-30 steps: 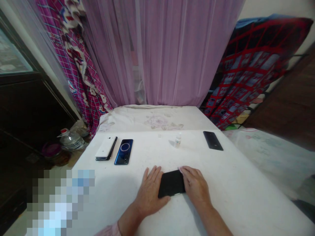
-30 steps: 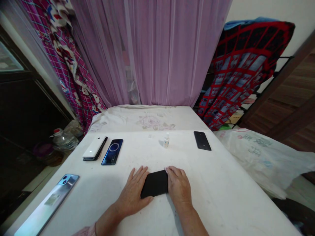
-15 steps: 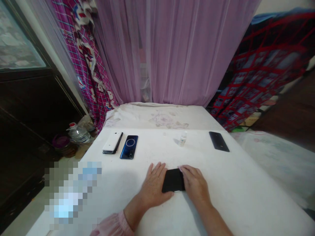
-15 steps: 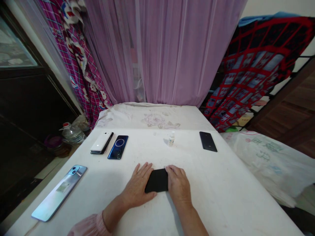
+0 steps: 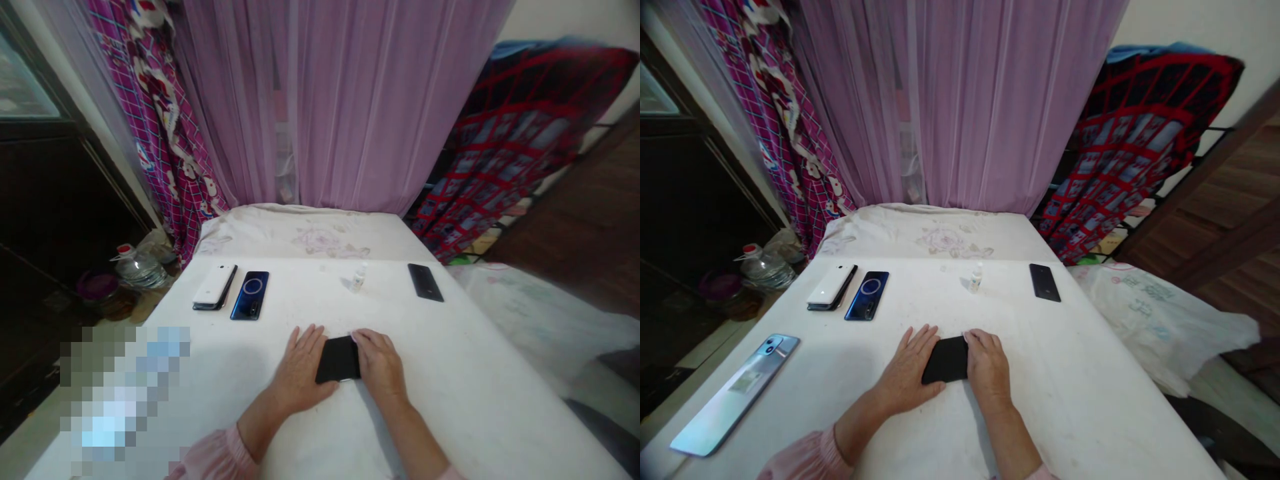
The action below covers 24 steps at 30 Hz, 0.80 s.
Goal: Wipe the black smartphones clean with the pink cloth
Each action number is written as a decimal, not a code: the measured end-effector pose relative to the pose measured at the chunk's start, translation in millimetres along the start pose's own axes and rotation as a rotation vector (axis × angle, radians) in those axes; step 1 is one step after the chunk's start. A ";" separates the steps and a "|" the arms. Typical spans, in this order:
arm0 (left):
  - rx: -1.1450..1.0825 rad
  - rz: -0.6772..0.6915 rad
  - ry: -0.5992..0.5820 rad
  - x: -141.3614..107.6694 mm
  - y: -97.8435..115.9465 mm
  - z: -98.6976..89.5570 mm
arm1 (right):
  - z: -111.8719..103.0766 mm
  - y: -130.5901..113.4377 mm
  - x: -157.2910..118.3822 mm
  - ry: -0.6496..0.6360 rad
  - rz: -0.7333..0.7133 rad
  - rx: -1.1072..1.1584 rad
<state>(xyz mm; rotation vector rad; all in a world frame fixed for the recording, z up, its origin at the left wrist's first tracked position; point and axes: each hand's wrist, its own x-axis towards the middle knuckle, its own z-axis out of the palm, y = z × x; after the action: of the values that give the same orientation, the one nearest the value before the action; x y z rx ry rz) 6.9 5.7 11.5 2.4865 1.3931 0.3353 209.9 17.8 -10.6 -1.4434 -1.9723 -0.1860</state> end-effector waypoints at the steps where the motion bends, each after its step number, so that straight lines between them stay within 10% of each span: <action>1: 0.004 0.001 -0.008 0.4 0.2 -0.9 | -2.2 6.8 0.4 0.023 0.025 -0.021; 13: 0.015 0.039 0.037 0.7 -8.6 9.3 | -1.4 -24.2 -5.1 -0.058 0.021 0.067; 24: 0.061 0.069 0.060 -1.8 -9.3 10.3 | -29.7 51.7 -24.3 0.112 0.663 0.465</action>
<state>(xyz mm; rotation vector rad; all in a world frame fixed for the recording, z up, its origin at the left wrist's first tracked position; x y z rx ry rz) 2.0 7.6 -1.5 2.5985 1.3621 0.3902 272.4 3.7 -16.2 -1.6257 -1.2424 0.4461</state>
